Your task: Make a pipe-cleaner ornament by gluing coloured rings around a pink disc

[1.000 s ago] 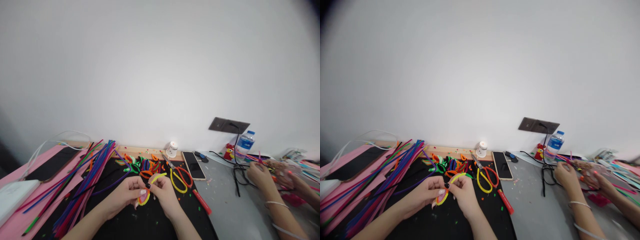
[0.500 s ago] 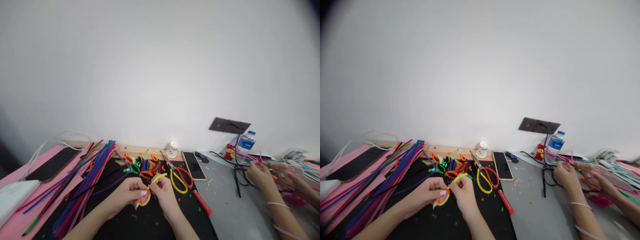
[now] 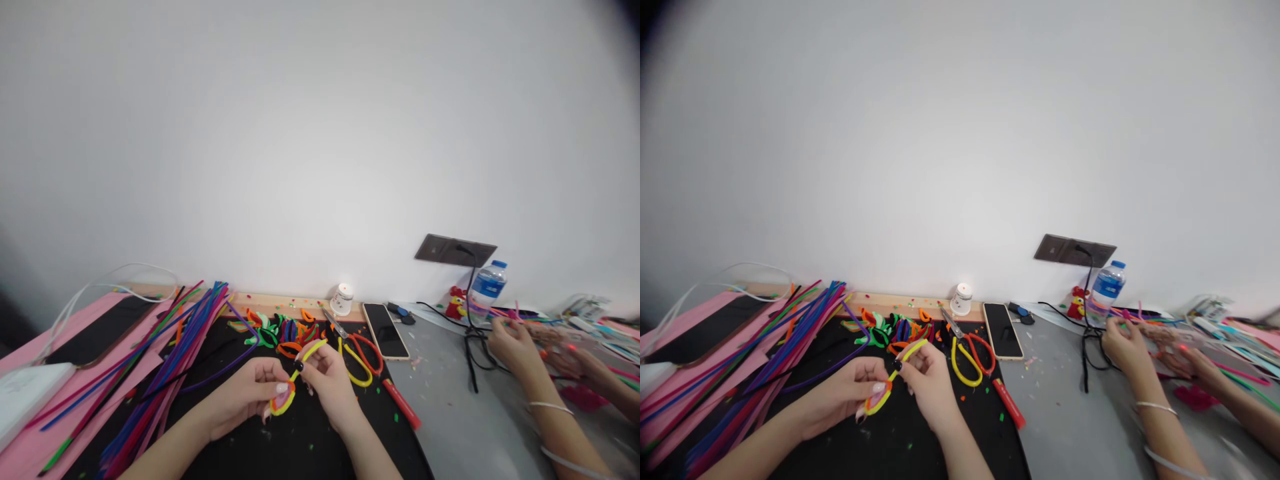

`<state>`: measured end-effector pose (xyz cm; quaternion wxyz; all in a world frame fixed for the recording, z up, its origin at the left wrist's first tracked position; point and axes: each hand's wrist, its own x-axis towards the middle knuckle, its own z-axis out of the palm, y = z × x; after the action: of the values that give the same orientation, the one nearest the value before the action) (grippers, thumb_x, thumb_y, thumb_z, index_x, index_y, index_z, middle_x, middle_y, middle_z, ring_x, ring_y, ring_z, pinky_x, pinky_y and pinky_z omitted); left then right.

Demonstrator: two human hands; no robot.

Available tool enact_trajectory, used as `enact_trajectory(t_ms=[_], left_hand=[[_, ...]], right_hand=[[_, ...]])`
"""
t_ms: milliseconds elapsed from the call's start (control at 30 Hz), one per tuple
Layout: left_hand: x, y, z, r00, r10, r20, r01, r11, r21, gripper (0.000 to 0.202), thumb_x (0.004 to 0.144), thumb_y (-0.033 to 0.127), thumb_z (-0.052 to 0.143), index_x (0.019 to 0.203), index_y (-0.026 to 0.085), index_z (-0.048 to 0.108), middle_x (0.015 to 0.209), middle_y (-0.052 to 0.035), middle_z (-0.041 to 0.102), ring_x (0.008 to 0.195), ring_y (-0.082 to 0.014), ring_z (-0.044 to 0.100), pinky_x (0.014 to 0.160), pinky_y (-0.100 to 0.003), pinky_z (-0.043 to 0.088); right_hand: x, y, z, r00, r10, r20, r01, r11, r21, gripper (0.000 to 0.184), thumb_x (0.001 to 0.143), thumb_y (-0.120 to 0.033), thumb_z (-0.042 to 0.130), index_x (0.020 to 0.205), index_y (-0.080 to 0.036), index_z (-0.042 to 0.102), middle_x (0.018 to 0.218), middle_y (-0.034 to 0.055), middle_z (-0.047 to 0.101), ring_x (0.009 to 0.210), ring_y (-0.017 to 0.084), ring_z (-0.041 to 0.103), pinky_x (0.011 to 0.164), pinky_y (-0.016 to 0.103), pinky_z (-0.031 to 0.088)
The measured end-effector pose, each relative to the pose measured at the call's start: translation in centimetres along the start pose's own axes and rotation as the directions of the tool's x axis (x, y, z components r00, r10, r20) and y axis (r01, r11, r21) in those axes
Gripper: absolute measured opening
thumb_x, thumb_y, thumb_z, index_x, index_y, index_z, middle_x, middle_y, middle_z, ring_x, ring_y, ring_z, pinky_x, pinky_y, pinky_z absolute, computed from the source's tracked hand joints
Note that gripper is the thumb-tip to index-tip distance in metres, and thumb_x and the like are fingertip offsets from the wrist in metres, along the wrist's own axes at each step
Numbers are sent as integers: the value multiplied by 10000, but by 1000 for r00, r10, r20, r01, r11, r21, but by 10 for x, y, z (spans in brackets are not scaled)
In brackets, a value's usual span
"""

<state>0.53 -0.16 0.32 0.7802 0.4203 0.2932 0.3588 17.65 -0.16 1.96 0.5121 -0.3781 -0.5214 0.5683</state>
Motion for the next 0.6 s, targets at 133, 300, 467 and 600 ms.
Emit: enact_trajectory(t_ms=[133,300,467,600], left_hand=[[-1,0,-2,1000,-6,18,7,999,-36,231,667,257,813,695,128,624,535,26,592,432,-56,436,429,-186,263],[-2,2,-1,999,-17,28,18,998,-59,233,652,260,822,694,129,634,530,28,580,443,-65,447,427,-189,246],[-2,2,0,999,-25,34,28,997,-72,217,658,245,818,702,129,639,543,26,587,443,-59,446,434,-185,263],[-2,2,-1,999,-27,36,29,997,-71,210,668,239,812,704,132,635,543,28,591,434,-54,443,429,-180,264]], right_hand=[[-2,-7,-3,996,-50,74,49,999,11,171,761,-326,693,817,-169,652,586,-59,487,460,81,393,426,194,318],[-1,-10,-5,994,-43,98,44,999,-2,222,770,-390,684,782,-171,653,528,-64,479,428,85,388,427,210,307],[0,-8,-4,998,-42,50,42,999,10,204,752,-354,689,717,-173,603,516,-53,517,419,89,398,416,207,325],[1,-4,-3,999,-27,-33,26,1000,-12,195,734,-301,683,650,-177,559,507,-61,505,421,84,409,432,203,328]])
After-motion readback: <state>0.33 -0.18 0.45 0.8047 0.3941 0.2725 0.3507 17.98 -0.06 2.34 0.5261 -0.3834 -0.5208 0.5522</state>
